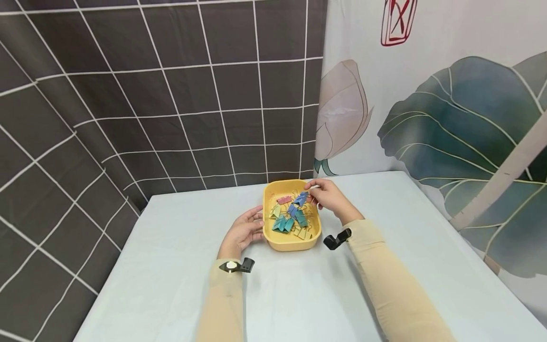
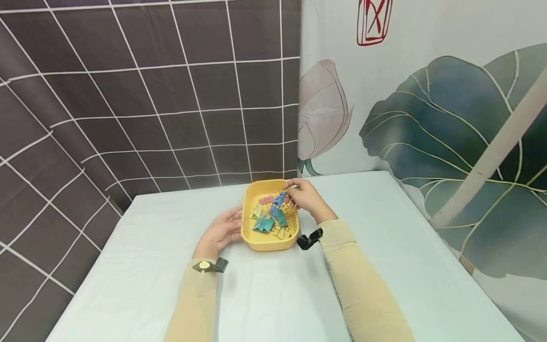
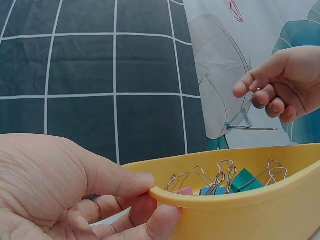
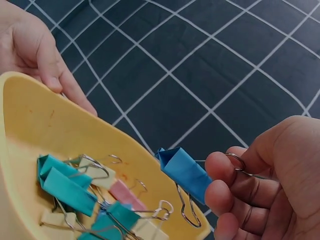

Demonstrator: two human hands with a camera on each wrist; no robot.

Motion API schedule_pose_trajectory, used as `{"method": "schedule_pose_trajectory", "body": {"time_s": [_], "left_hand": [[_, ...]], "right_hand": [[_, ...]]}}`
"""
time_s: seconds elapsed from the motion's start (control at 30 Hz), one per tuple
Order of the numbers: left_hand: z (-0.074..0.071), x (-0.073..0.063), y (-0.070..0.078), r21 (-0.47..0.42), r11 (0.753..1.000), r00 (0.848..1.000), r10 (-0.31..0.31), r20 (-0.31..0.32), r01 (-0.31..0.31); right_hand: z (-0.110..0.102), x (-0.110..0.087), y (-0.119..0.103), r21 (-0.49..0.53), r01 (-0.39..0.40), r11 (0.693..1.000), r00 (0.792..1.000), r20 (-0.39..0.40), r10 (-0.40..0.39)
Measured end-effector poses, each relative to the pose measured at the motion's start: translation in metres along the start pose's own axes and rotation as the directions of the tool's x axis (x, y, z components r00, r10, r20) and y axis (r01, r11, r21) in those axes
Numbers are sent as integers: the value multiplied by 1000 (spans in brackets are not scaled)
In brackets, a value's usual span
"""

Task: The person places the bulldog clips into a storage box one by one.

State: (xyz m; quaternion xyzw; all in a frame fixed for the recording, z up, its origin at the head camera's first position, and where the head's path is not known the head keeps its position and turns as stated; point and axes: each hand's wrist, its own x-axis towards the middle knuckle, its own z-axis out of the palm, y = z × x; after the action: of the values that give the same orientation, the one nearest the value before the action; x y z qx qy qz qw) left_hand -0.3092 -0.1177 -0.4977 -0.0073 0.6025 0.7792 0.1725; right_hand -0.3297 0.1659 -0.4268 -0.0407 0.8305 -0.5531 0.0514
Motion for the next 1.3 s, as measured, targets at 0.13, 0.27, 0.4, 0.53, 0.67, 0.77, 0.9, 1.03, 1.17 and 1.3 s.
{"method": "schedule_pose_trajectory", "body": {"time_s": [0.13, 0.27, 0.4, 0.53, 0.67, 0.77, 0.9, 1.03, 1.17, 1.3], "left_hand": [[0, -1, -1, -9, 1000, 1000, -1, -9, 1], [1, -1, -2, -4, 1000, 1000, -5, -8, 5], [2, 0, -2, 6, 1000, 1000, -1, 5, 1], [3, -1, -1, 10, 1000, 1000, 1, 16, -1], [3, 0, -2, 7, 1000, 1000, 3, 18, -3], [4, -1, -2, 1, 1000, 1000, 1, 16, -1], [5, -1, -1, -15, 1000, 1000, -7, 17, 7], [6, 0, -1, -27, 1000, 1000, -6, 23, 7], [7, 1, -2, -16, 1000, 1000, -6, 14, 6], [3, 3, -1, 16, 1000, 1000, -16, -24, 17]], "right_hand": [[7, 4, -1, 20, 8, 1000, 1000, 14, -8], [12, 8, 1, 37, 18, 999, 1000, 17, -18], [16, 12, 3, 54, 23, 998, 1000, 10, -24], [18, 16, 5, 66, 24, 998, 1000, 0, -25], [21, 18, 5, 83, 26, 996, 1000, -8, -26], [24, 18, 4, 119, 51, 992, 998, -29, -48], [25, 19, 4, 176, 95, 980, 993, -84, -81], [22, 18, 6, 183, 99, 978, 990, -112, -80], [17, 18, 9, 171, 90, 981, 991, -117, -71], [9, 19, 10, 181, 96, 979, 990, -116, -76]]}}
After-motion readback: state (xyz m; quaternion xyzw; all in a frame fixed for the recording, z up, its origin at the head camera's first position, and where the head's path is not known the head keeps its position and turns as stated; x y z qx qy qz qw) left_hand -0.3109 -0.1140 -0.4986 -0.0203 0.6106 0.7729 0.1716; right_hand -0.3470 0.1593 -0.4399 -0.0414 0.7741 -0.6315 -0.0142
